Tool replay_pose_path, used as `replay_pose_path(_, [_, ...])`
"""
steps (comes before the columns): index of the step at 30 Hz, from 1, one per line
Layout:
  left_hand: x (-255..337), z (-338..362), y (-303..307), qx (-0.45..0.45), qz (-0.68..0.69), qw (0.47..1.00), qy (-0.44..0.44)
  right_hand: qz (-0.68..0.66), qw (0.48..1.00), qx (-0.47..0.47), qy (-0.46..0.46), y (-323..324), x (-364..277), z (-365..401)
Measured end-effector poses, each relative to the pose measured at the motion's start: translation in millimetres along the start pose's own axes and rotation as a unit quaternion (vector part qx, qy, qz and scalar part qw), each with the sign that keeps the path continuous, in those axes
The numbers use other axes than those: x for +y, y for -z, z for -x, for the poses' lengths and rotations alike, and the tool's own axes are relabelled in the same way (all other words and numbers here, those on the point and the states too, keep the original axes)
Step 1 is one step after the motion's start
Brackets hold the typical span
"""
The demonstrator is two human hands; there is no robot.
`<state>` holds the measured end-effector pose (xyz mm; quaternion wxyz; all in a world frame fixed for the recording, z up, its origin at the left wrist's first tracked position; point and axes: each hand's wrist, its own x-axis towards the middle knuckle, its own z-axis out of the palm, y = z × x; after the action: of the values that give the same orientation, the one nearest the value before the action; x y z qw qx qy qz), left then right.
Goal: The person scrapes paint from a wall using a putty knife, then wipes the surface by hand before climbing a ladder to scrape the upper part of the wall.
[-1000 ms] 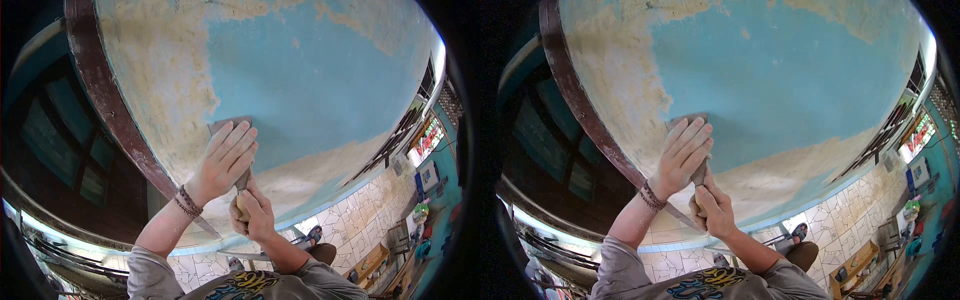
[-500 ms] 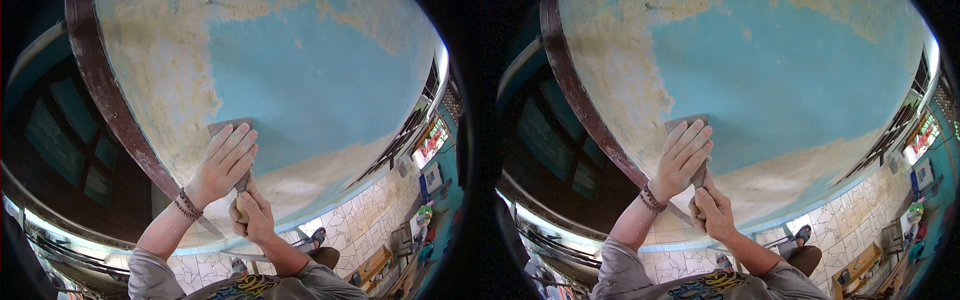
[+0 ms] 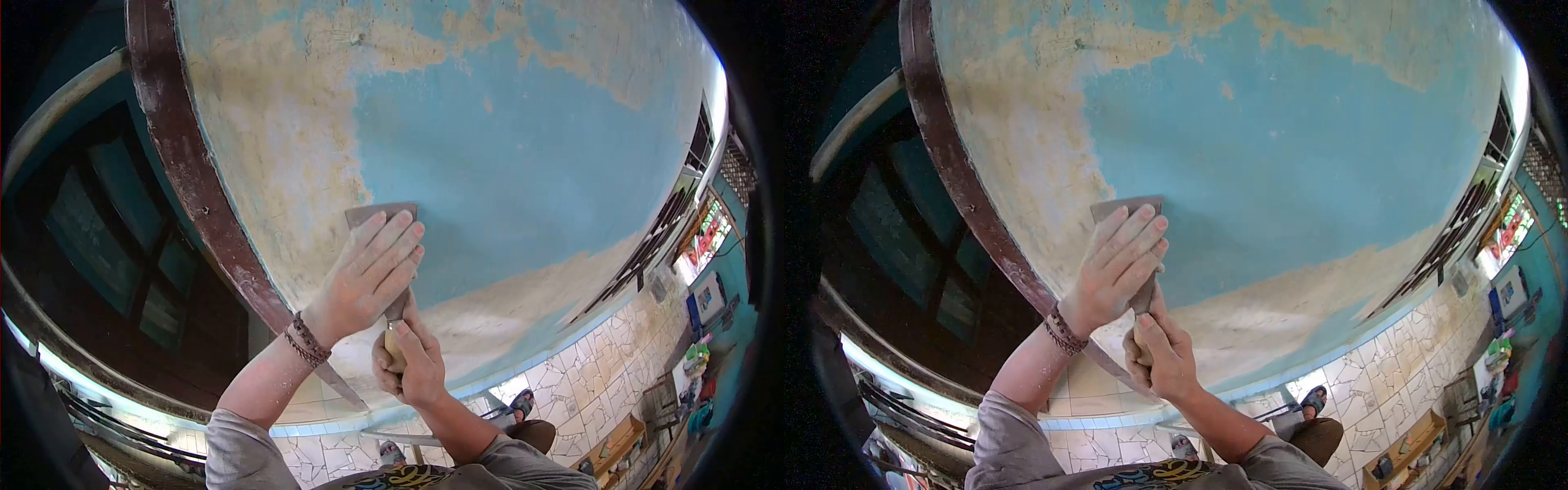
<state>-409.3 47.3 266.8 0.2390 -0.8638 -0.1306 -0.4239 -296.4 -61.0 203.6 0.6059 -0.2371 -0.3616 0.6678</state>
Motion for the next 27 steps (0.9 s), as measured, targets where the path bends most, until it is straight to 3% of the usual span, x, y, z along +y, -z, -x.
replay_pose_path(9, [-7, -9, 2, -0.003, -0.021, 1.0, -0.021, 0.024, 1.0, 0.009, -0.002, -1, -8, -7])
replay_pose_path(17, [53, 98, -61, -0.081, 0.027, 0.995, 0.048, 0.053, 0.996, 0.048, -0.061, 93, 87, 33])
replay_pose_path(22, [48, 94, -70, -0.072, 0.017, 0.997, 0.014, 0.061, 0.994, 0.046, -0.084, 95, 74, 36])
replay_pose_path(27, [52, 99, -63, -0.087, 0.05, 0.994, 0.036, 0.049, 0.993, 0.053, -0.089, 95, 83, 36])
